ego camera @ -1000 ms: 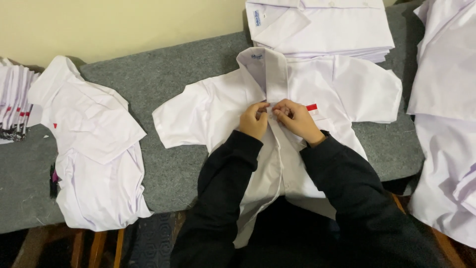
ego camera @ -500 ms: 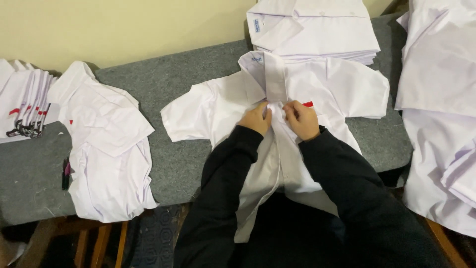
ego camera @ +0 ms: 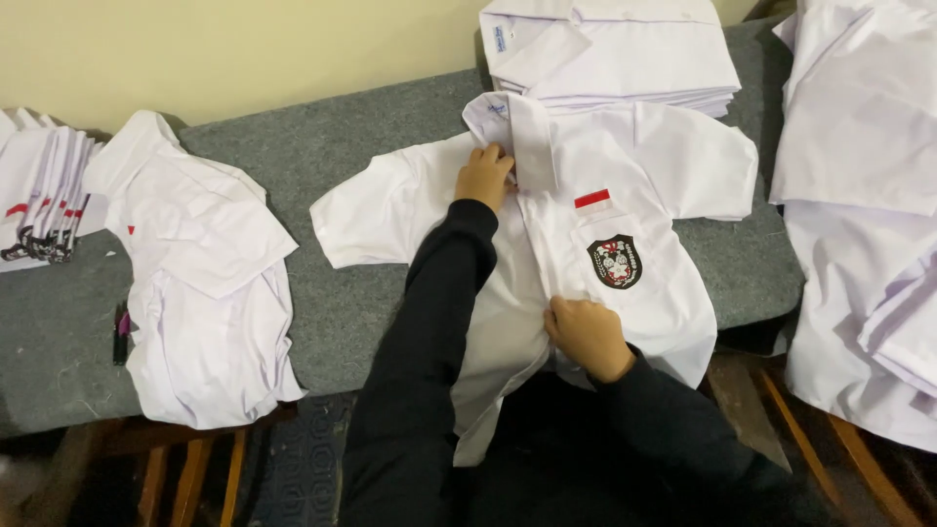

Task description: Buttoning and folding white school shirts on a work table.

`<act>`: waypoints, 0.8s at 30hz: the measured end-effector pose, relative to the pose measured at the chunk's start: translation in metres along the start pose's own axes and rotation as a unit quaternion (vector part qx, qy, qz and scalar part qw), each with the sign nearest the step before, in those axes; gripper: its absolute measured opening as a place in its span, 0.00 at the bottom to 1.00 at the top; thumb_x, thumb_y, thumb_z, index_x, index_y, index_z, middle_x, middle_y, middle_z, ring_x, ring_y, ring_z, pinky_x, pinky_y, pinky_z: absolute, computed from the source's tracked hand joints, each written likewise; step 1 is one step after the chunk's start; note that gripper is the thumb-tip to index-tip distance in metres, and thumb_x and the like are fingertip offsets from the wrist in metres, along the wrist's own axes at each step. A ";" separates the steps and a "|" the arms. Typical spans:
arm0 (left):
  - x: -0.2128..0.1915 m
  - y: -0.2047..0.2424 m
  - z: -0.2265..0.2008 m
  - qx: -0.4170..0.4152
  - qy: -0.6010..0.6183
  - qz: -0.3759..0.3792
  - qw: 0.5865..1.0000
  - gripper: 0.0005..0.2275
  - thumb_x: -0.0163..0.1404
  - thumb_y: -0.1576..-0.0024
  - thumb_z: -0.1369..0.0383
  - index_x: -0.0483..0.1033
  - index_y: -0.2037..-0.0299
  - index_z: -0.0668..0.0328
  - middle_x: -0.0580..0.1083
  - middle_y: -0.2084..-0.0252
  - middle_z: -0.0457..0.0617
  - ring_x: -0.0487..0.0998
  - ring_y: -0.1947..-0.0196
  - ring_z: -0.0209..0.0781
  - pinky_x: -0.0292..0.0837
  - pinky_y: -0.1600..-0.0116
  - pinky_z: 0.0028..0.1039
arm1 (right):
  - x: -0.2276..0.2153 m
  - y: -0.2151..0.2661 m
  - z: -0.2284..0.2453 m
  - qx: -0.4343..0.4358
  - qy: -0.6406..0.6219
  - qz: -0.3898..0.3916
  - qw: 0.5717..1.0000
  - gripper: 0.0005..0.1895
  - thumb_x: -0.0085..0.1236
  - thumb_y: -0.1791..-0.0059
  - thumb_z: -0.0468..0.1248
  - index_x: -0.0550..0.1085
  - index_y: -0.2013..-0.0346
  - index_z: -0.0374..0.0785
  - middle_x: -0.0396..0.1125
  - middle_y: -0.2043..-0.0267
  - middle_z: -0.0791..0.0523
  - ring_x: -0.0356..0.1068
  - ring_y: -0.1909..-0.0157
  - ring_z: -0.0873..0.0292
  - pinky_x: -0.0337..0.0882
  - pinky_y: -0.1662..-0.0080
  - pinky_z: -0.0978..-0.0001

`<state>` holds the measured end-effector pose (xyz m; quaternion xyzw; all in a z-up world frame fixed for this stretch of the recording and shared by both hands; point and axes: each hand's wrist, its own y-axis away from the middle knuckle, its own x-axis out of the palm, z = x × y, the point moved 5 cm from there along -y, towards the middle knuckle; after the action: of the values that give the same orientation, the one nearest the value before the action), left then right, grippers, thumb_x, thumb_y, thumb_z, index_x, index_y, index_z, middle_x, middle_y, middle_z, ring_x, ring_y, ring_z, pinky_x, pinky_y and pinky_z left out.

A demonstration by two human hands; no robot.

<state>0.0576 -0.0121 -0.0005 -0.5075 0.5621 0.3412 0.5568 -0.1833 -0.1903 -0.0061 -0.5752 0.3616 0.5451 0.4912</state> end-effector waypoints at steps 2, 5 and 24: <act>0.012 -0.013 0.016 -0.016 -0.001 0.010 1.000 0.13 0.61 0.46 0.65 0.76 0.52 0.44 0.64 0.44 0.40 0.66 0.40 0.51 0.79 0.49 0.42 | -0.006 0.010 -0.002 0.016 -0.006 0.003 1.000 0.16 0.49 0.52 0.54 0.71 0.76 0.48 0.68 0.83 0.55 0.76 0.75 0.46 0.75 0.73 0.54; 0.031 -0.032 0.031 -0.043 0.009 0.027 0.999 0.12 0.60 0.45 0.62 0.76 0.52 0.43 0.65 0.45 0.39 0.66 0.41 0.50 0.79 0.50 0.44 | -0.001 0.021 -0.007 0.052 -0.025 0.007 0.998 0.18 0.49 0.51 0.54 0.70 0.77 0.47 0.67 0.83 0.54 0.75 0.75 0.45 0.75 0.73 0.54; -0.002 0.006 0.028 -0.096 0.171 -0.005 0.981 0.12 0.63 0.49 0.59 0.82 0.56 0.38 0.67 0.41 0.30 0.63 0.44 0.51 0.60 0.44 0.40 | 0.068 0.102 0.019 0.223 -0.512 0.075 0.826 0.21 0.49 0.44 0.46 0.63 0.79 0.40 0.55 0.79 0.62 0.55 0.72 0.65 0.57 0.66 0.62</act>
<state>0.0591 0.0162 -0.0039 -0.6123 0.6113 0.2984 0.4029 -0.2758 -0.1901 -0.0887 -0.0598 0.2120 0.7009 0.6784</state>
